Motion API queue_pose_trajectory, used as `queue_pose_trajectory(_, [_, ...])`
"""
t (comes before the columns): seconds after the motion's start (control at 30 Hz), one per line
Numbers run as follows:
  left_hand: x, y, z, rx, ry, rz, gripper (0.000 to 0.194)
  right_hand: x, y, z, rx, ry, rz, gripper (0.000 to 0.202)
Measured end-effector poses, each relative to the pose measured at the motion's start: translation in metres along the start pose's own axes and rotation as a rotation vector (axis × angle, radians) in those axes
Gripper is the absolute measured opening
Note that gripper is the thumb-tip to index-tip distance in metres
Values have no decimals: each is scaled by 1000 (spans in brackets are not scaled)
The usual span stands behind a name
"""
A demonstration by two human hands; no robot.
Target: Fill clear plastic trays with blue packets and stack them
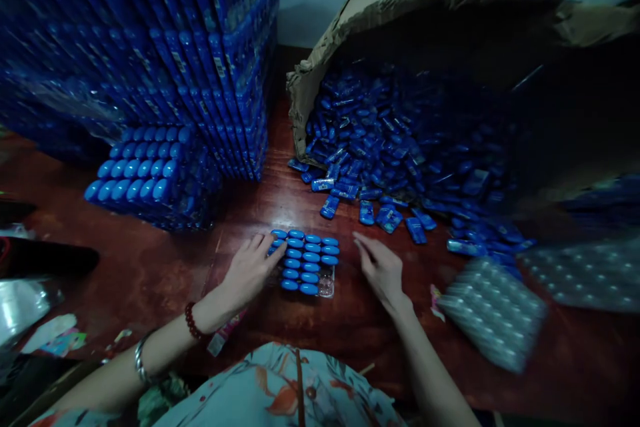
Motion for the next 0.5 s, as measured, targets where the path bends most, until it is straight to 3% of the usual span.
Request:
queue_pose_trajectory(0.07, [11, -3, 26, -7, 19, -105, 31, -11, 32, 14, -223, -15, -118, 33])
queue_pose_trajectory(0.13, [9, -5, 64, -24, -16, -219, 26, -29, 48, 32, -322, -133, -273, 40])
queue_pose_trajectory(0.23, [-22, 2, 125, -88, -198, -278, 30, -53, 44, 54, -304, -301, -465, 46])
queue_pose_trajectory(0.3, [-49, 7, 155, -121, -322, -211, 45, -59, 33, 57, -275, -351, -531, 47])
queue_pose_trajectory(0.4, [-77, 8, 179, -147, -363, -183, 55, -56, 21, 37, -242, -376, -537, 49])
queue_pose_trajectory(0.5, [-87, -2, 185, -161, -344, -215, 49, -42, 22, -3, -247, -380, -410, 46])
Point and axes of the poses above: each hand's wrist, its own z-axis towards the middle knuckle, its own x-axis out of the back of the hand, y = z × x, the point moved 7 cm from there along z, towards the middle knuckle, and after that the axes turned 15 degrees about -z, right-handed, at the moved point
